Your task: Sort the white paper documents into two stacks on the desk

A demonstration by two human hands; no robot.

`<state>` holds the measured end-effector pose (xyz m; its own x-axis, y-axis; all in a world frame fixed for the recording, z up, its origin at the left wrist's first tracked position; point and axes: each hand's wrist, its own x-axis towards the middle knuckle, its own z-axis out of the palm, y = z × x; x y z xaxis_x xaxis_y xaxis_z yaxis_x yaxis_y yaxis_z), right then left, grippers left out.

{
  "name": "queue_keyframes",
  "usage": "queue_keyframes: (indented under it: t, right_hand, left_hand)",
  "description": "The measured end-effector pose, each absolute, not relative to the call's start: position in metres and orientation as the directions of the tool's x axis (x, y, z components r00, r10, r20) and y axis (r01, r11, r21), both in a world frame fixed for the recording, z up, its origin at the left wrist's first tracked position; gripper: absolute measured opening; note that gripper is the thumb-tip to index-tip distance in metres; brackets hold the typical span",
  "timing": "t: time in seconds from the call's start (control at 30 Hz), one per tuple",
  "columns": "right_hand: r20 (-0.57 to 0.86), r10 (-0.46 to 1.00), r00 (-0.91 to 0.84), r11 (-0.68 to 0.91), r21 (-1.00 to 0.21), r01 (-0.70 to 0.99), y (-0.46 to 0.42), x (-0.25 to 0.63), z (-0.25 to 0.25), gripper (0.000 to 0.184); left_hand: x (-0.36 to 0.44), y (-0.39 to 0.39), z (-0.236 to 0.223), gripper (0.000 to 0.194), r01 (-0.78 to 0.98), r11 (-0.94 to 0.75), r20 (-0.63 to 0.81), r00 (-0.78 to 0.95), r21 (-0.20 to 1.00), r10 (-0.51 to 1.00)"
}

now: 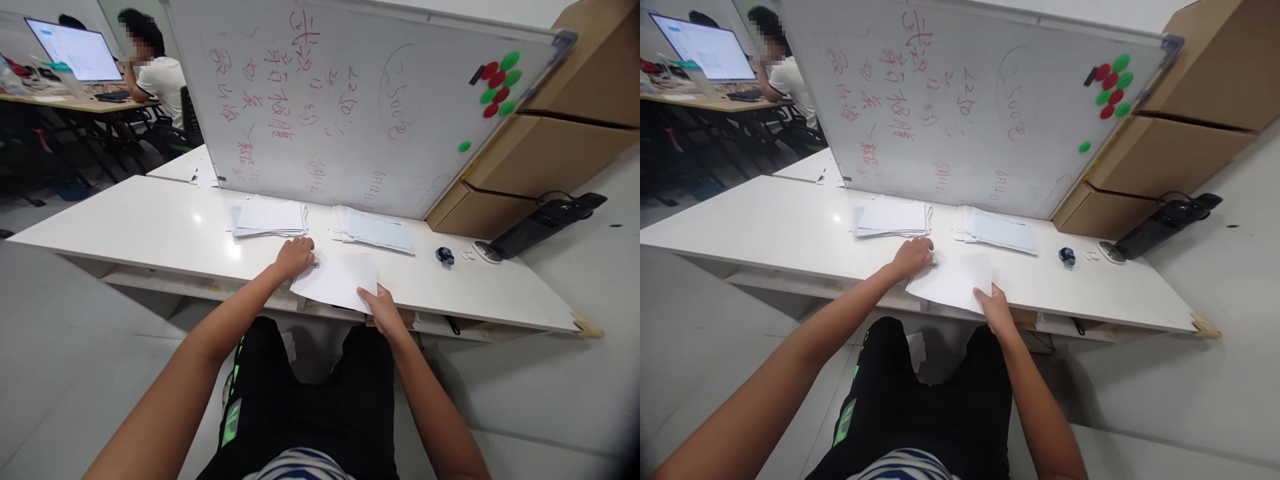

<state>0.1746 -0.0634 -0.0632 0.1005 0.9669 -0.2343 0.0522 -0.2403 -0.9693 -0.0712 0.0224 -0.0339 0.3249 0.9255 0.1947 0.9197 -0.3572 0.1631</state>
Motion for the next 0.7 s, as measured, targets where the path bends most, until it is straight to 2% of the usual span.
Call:
queue_keyframes:
  t: [0.17,0.23,0.43,0.7]
  right_hand:
    - [-0.149,0.978,0.147,-0.165,-0.98,0.111,-0.071,0.189,-0.064,0.046]
    - [-0.154,0.97,0.186,-0.175,-0.979,0.103,-0.076,0.204,-0.063,0.046]
    - [-0.136,0.941,0.31,-0.15,-0.988,0.024,-0.089,0.251,-0.056,0.046]
    - [-0.164,0.925,0.342,-0.158,-0.986,-0.047,-0.095,0.257,-0.063,0.048]
  left_hand:
    - [-0.075,0.02,-0.029,0.025,0.9,-0.272,0.163,0.228,0.342,0.96]
    - [-0.075,0.019,-0.027,0.026,0.889,-0.243,0.16,0.195,0.388,0.968]
    - [-0.072,0.018,-0.024,0.028,0.914,-0.199,0.111,0.17,0.354,0.979]
    - [-0.072,0.018,-0.021,0.031,0.929,-0.166,0.032,0.165,0.33,0.986]
